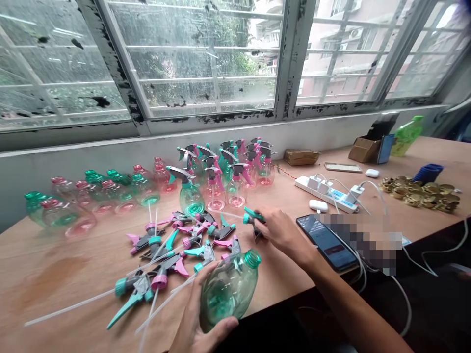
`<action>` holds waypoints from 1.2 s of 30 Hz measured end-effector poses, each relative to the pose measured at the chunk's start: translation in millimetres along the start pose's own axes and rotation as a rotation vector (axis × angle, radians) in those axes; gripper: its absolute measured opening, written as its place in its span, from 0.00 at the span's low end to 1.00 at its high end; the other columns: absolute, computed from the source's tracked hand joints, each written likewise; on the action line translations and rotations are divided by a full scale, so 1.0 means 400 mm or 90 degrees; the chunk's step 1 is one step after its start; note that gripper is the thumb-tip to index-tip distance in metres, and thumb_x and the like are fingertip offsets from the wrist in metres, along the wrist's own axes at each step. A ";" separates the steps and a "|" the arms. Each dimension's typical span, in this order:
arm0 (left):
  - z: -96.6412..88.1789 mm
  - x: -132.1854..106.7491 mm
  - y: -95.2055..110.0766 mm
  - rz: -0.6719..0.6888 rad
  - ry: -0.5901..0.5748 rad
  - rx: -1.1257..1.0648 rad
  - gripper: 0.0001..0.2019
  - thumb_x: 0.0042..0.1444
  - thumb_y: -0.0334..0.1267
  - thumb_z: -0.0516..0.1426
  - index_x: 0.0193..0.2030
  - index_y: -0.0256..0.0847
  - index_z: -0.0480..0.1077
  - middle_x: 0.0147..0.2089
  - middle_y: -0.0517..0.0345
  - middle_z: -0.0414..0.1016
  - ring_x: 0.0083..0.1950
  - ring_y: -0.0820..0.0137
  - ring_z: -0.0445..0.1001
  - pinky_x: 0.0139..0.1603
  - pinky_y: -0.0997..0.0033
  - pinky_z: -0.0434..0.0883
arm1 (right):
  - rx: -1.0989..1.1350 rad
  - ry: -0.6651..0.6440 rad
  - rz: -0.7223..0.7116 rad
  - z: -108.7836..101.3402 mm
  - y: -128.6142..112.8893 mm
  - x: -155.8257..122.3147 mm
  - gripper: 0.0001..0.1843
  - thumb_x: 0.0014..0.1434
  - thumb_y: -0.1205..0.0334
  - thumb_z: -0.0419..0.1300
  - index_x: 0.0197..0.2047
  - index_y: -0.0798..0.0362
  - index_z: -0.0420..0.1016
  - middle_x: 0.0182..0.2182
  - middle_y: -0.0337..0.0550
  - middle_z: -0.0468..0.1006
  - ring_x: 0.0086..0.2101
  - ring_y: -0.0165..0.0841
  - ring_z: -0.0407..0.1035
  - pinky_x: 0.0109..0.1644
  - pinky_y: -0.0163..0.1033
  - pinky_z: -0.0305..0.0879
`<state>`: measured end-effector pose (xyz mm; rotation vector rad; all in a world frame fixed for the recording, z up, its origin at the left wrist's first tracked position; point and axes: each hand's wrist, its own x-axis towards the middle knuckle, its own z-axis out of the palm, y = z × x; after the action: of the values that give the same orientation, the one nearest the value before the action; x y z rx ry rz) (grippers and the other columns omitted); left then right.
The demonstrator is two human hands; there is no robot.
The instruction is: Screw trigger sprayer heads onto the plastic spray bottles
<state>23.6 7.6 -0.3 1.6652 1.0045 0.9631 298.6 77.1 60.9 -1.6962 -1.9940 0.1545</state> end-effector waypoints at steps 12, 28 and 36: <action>0.007 0.012 0.004 -0.023 0.161 -0.111 0.37 0.46 0.62 0.68 0.60 0.49 0.66 0.66 0.46 0.70 0.69 0.39 0.66 0.65 0.44 0.70 | 0.484 0.277 -0.021 -0.083 -0.040 -0.127 0.24 0.64 0.59 0.65 0.61 0.46 0.65 0.41 0.42 0.80 0.43 0.41 0.77 0.50 0.47 0.74; 0.018 0.015 0.029 -0.073 0.211 -0.409 0.40 0.53 0.67 0.59 0.67 0.48 0.64 0.60 0.50 0.77 0.66 0.45 0.71 0.64 0.49 0.72 | 0.581 0.373 0.018 -0.171 -0.045 -0.165 0.15 0.72 0.51 0.56 0.59 0.43 0.67 0.38 0.38 0.70 0.28 0.30 0.67 0.26 0.34 0.67; 0.018 0.015 0.032 -0.045 0.214 -0.338 0.40 0.53 0.66 0.61 0.66 0.45 0.65 0.64 0.46 0.73 0.67 0.46 0.69 0.68 0.50 0.67 | 0.551 0.341 0.026 -0.180 -0.018 -0.168 0.16 0.72 0.50 0.56 0.59 0.43 0.67 0.37 0.38 0.70 0.28 0.30 0.67 0.25 0.35 0.68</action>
<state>34.6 7.9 11.1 1.0440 0.9107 1.3522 330.1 -5.3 105.2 -1.0560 -1.2167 0.4480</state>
